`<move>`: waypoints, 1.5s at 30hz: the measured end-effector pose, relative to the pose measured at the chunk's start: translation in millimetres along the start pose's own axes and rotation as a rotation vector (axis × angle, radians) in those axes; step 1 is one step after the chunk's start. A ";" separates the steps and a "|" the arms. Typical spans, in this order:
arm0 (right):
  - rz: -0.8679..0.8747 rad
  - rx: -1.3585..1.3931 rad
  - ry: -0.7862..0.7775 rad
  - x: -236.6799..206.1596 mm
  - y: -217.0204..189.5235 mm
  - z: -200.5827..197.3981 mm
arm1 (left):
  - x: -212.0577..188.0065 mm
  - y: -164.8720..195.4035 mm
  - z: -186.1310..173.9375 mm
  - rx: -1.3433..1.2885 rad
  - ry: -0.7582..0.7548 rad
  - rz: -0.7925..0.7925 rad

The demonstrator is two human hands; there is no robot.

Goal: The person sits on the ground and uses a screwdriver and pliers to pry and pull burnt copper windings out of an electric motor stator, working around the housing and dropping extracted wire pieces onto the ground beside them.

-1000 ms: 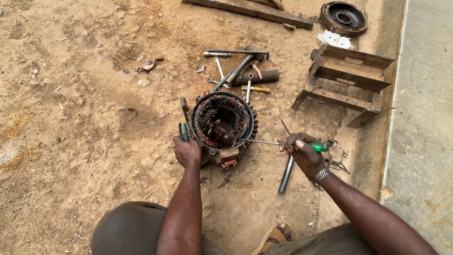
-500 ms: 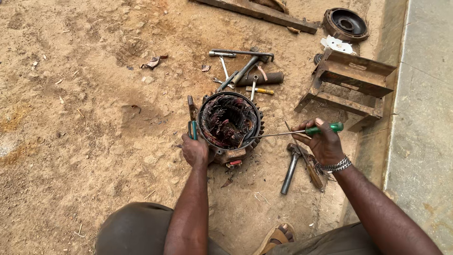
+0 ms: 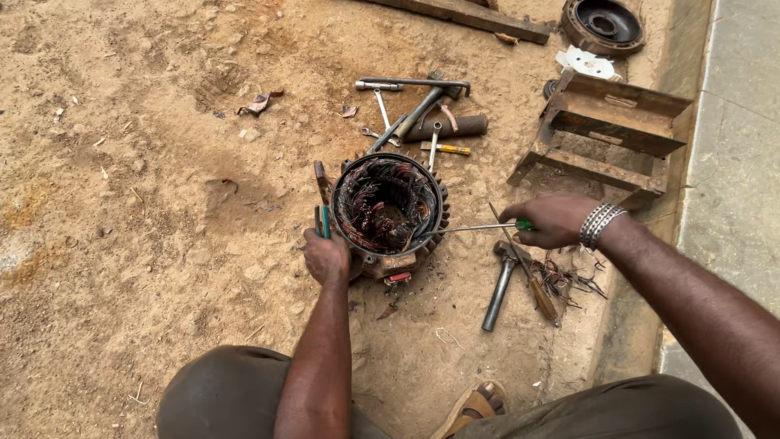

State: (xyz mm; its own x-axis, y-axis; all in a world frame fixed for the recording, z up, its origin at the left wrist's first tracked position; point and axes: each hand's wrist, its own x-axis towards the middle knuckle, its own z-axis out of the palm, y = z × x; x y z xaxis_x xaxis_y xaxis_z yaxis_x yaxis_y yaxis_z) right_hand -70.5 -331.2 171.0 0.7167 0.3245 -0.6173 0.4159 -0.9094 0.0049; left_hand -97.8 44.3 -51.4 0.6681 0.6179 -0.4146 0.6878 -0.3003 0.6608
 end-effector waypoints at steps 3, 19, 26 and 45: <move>0.189 -0.015 -0.130 -11.8 -19.6 32.6 | -2.3 1.3 -1.5 -0.027 -0.034 -0.015; 0.321 1.069 0.294 -6.2 -137.4 197.3 | 1.7 -1.0 4.4 0.056 0.030 0.025; 0.360 1.323 0.361 11.5 -176.7 188.3 | 4.5 -4.0 6.5 0.033 -0.006 0.004; 0.172 0.053 -0.011 44.2 -81.8 -76.2 | -0.6 3.9 6.5 0.096 -0.006 -0.002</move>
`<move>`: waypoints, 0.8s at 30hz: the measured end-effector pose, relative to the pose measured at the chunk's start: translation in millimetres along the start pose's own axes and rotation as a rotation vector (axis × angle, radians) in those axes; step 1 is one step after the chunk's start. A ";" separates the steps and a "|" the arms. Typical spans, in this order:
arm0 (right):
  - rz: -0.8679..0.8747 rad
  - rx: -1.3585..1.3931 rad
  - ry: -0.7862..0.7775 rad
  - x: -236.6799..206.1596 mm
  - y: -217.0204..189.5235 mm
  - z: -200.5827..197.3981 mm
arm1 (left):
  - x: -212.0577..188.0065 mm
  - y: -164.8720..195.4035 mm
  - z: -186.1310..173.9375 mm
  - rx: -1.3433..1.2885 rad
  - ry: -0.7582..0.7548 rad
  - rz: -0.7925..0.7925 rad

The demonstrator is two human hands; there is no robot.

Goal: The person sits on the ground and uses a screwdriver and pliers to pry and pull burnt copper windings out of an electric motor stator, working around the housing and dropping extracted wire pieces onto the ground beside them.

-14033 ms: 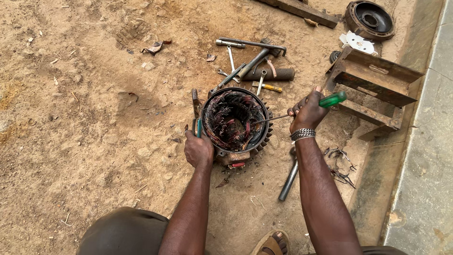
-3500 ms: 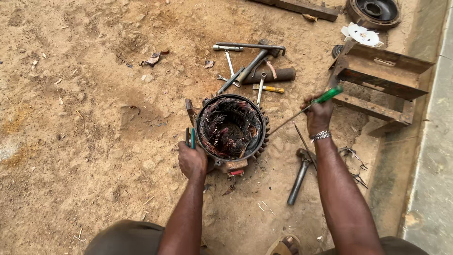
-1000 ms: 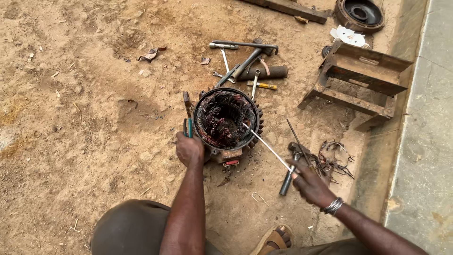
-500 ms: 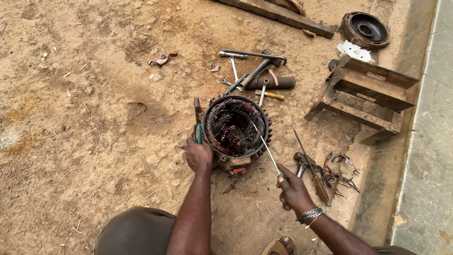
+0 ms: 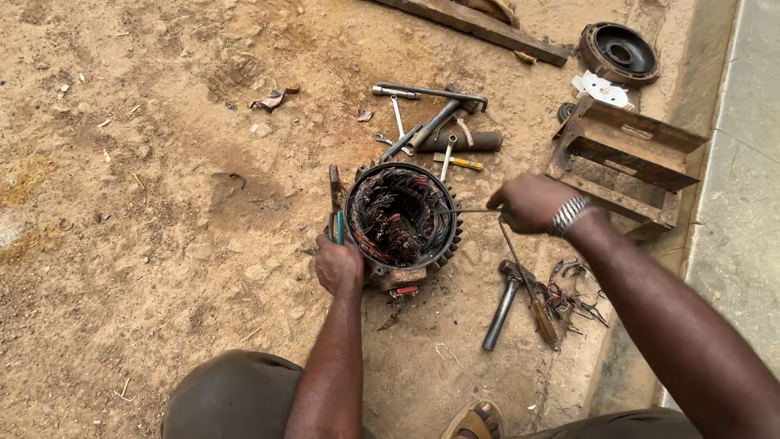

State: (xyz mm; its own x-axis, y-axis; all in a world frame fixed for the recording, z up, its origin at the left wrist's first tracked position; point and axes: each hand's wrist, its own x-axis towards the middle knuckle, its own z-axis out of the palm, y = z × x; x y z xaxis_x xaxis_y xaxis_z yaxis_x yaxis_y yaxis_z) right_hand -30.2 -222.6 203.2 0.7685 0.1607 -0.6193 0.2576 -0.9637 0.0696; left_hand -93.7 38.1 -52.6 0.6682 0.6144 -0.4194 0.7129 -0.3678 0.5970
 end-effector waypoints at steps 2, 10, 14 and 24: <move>0.095 0.078 0.000 -14.6 -7.9 42.1 | -0.4 0.6 -0.2 -0.010 -0.011 -0.014; -0.067 0.747 0.383 12.2 1.5 134.5 | -2.6 -0.8 -4.2 -0.069 -0.016 -0.024; -0.339 0.929 0.465 15.0 -3.9 167.0 | -3.7 0.3 -3.2 -0.060 -0.040 -0.058; -0.453 0.700 0.567 17.2 -33.2 214.7 | -12.0 7.5 -19.3 -0.048 -0.013 0.017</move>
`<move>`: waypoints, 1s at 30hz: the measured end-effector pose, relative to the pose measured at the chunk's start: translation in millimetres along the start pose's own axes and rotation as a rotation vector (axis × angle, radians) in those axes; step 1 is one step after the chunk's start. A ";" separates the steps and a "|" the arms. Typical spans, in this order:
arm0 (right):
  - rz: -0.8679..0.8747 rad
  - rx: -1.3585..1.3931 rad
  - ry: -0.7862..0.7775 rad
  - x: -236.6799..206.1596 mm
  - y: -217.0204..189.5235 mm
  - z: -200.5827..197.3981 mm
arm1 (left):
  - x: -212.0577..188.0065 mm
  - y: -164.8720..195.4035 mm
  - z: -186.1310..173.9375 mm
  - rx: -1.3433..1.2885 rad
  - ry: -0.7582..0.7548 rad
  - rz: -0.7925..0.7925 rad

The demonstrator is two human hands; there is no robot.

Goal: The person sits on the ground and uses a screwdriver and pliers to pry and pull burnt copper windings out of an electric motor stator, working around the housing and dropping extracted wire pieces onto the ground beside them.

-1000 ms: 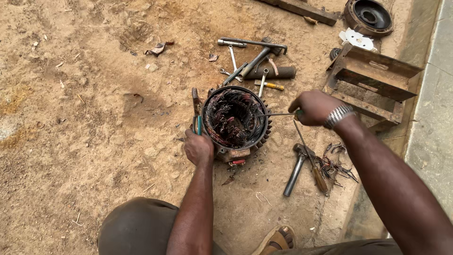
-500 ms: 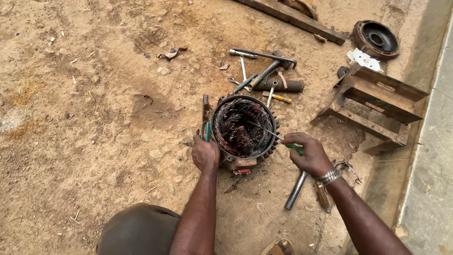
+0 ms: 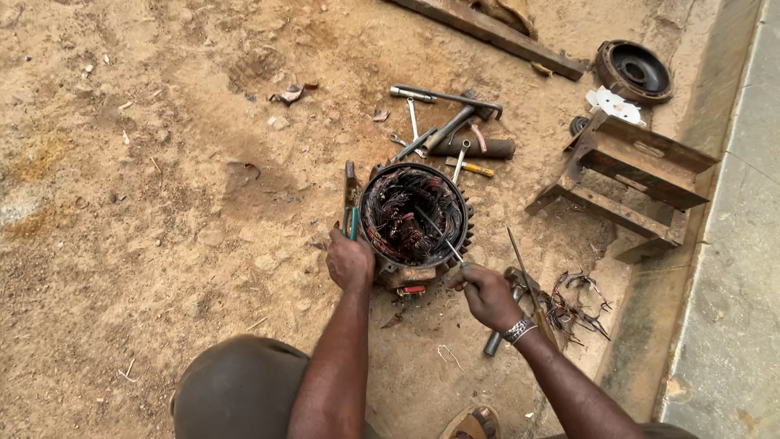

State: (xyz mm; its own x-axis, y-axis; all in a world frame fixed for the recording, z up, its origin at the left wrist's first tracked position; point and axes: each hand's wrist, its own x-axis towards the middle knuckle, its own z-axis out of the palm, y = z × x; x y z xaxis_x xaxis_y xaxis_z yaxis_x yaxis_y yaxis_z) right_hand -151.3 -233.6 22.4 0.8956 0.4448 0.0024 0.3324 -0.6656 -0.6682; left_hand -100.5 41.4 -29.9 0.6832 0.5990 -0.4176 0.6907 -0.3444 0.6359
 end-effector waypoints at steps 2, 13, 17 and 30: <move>0.165 0.316 0.062 5.8 15.9 -26.1 | 0.4 1.8 -4.8 -0.028 -0.030 -0.013; 0.143 1.391 0.178 -32.4 62.5 -88.9 | -1.3 6.1 -7.9 -0.001 -0.049 -0.026; 0.008 0.796 0.370 25.3 43.8 -64.5 | -2.6 4.7 -6.9 0.004 -0.030 -0.027; -0.306 0.073 0.492 172.7 -74.0 43.4 | 1.2 3.7 -2.9 -0.004 -0.053 -0.082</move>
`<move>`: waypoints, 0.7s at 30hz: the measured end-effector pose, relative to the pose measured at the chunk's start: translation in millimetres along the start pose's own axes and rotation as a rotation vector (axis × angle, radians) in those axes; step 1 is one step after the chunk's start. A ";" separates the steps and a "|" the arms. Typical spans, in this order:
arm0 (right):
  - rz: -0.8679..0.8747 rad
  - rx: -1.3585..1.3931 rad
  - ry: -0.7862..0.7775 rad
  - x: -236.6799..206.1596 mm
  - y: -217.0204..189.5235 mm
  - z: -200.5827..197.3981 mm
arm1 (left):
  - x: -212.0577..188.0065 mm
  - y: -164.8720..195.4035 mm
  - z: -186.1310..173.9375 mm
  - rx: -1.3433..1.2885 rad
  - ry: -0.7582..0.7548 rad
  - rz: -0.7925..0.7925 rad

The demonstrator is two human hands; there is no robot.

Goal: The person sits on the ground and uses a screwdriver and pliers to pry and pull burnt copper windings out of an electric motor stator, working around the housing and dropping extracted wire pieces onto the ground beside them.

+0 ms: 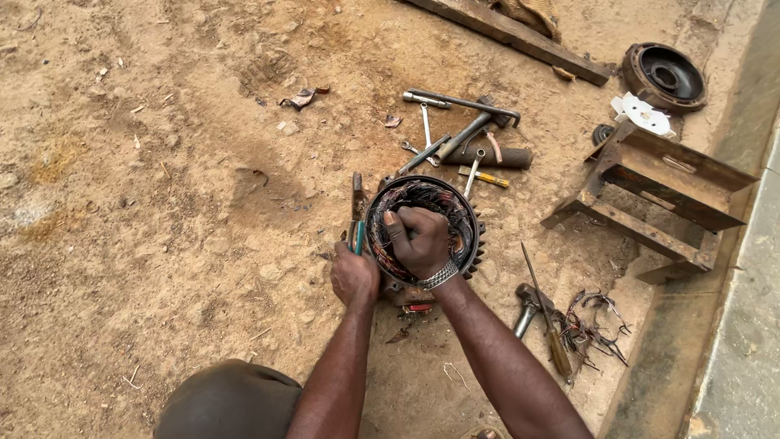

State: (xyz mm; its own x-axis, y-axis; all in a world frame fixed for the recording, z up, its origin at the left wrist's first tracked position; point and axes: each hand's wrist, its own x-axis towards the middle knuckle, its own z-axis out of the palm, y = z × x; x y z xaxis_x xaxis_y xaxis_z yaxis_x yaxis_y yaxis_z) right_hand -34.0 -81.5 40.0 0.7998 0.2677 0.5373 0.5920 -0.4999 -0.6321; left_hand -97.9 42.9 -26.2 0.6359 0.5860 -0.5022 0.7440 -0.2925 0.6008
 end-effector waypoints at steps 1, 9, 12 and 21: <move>-0.026 -0.018 0.005 -5.7 -3.7 -1.8 | -0.1 0.1 0.0 0.006 0.011 0.019; -0.095 0.054 0.087 -15.5 -31.8 -19.8 | 1.1 -0.7 4.2 0.047 0.068 0.028; 0.043 0.078 0.039 14.6 -36.9 -21.5 | 0.4 -2.7 5.2 0.037 0.039 -0.006; -0.131 -0.030 0.199 14.5 -3.6 -203.6 | -11.2 7.0 -4.0 0.042 0.173 0.123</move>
State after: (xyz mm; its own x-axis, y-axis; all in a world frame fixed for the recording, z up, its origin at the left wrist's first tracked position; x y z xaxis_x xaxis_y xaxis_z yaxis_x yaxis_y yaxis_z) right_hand -44.8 -243.5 163.8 0.6792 0.1657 0.7150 0.6838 -0.4967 -0.5345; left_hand -100.6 37.3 -13.8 0.6804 0.6639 -0.3104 0.6733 -0.3990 0.6225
